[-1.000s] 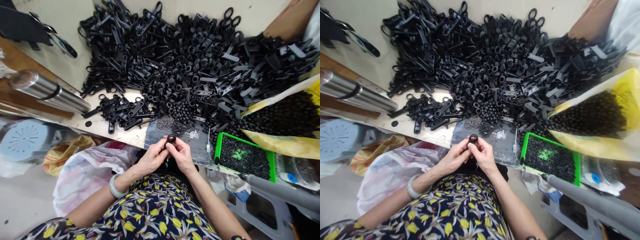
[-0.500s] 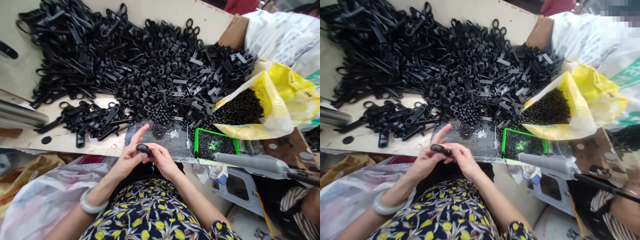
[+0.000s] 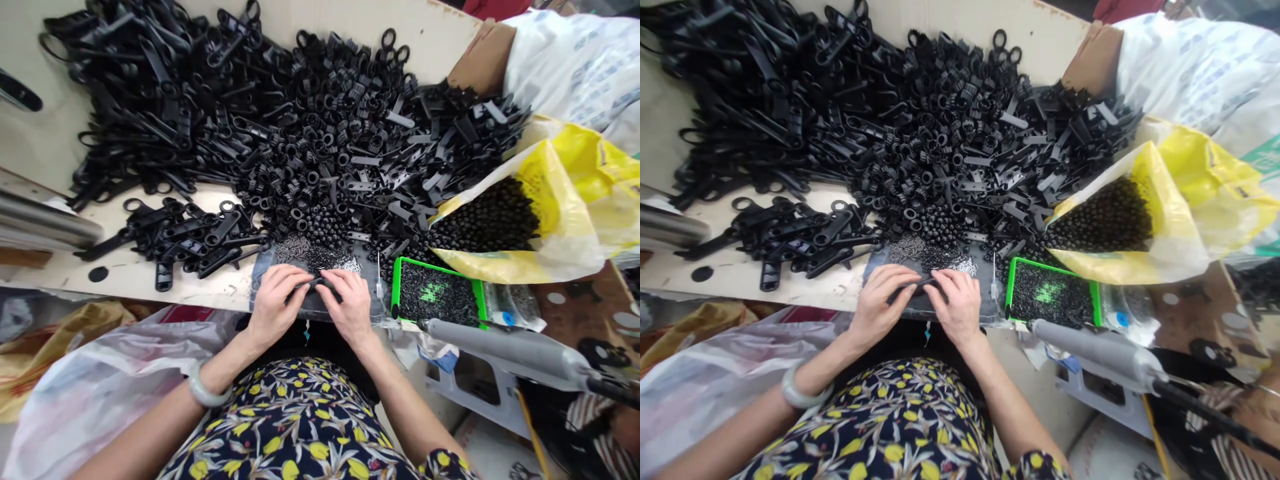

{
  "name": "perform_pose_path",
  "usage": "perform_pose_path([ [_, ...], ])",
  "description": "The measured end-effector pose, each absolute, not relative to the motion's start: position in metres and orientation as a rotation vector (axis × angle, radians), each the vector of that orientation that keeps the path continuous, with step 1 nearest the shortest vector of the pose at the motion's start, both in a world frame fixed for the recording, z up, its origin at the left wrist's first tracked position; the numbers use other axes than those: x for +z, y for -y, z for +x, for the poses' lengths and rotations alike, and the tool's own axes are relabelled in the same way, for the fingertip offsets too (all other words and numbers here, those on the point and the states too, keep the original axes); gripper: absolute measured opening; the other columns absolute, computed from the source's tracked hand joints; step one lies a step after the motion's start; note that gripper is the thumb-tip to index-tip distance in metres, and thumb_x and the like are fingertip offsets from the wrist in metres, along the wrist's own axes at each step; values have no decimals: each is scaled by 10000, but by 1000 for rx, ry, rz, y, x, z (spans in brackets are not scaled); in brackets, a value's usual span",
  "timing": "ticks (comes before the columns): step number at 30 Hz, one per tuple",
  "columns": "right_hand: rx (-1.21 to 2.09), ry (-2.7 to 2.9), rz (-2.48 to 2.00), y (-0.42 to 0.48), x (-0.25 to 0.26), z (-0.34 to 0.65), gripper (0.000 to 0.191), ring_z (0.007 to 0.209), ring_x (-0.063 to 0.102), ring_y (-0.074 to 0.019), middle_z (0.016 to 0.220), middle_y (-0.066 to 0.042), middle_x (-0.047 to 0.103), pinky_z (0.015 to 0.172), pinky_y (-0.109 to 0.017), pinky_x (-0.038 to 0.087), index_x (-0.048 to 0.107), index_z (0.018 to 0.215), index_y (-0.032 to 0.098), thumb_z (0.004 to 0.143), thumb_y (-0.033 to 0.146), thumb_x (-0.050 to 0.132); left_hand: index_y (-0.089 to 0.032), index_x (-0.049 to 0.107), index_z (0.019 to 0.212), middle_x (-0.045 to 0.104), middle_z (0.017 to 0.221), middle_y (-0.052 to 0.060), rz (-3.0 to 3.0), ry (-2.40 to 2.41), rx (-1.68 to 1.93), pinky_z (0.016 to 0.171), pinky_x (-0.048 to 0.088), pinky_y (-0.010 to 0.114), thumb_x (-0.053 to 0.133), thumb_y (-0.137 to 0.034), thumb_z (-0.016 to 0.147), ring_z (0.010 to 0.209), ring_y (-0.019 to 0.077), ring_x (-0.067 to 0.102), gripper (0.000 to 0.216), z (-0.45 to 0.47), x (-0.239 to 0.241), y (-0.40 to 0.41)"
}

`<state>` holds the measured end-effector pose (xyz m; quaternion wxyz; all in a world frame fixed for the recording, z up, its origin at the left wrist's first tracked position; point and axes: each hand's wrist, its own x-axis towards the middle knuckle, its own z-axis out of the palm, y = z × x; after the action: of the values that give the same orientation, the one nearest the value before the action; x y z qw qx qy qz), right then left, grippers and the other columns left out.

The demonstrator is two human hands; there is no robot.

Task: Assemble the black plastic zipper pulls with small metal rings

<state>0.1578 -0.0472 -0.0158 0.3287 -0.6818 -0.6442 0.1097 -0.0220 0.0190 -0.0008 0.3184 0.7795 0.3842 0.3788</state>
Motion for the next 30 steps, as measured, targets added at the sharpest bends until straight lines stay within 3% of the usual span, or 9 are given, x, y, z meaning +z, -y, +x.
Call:
perform_pose_path([
  [5,351,1616,-1779,67,-13,186,215,949,701,-187,1032,-51,749,873,-337,515,752,1103,232,1079,296,549,-216,739,1072,733,1017,70,2641,-803,777,869,436,440,566,-205,1026,1016,255,604,179,45,5,-70],
  [13,204,1504,-1893,69,-10,217,234,958,704,-190,1070,-74,714,890,-314,545,727,1165,213,1081,255,512,-166,668,822,655,915,98,3121,-433,296,829,384,418,584,-96,967,1022,278,557,181,100,-2,-115],
  [18,130,1651,-2084,33,-18,236,239,884,696,-207,1015,-84,709,819,-308,523,745,1096,173,1065,227,514,-159,666,847,678,929,108,2950,-494,403,822,388,421,584,-121,960,976,273,568,145,84,14,-116],
  [22,127,1789,-2198,23,-23,240,244,834,675,-194,1019,-77,703,743,-288,475,756,1048,197,1066,248,519,-185,659,906,715,894,32,2530,-750,651,839,426,388,676,-198,933,901,219,619,35,45,23,-87],
  [28,31,1895,-2256,27,-20,239,245,760,646,-170,1025,-67,711,650,-286,391,756,1037,210,1068,272,521,-219,657,958,741,852,-22,2078,-1037,797,823,482,340,740,-187,899,810,166,676,107,-7,-4,-30],
  [30,-15,1906,-2260,27,-20,239,237,756,648,-173,1013,-65,720,639,-289,381,755,1017,210,1060,272,531,-222,675,1081,747,851,-21,2085,-1023,842,848,489,353,731,-168,903,823,173,689,194,-11,-16,-24],
])
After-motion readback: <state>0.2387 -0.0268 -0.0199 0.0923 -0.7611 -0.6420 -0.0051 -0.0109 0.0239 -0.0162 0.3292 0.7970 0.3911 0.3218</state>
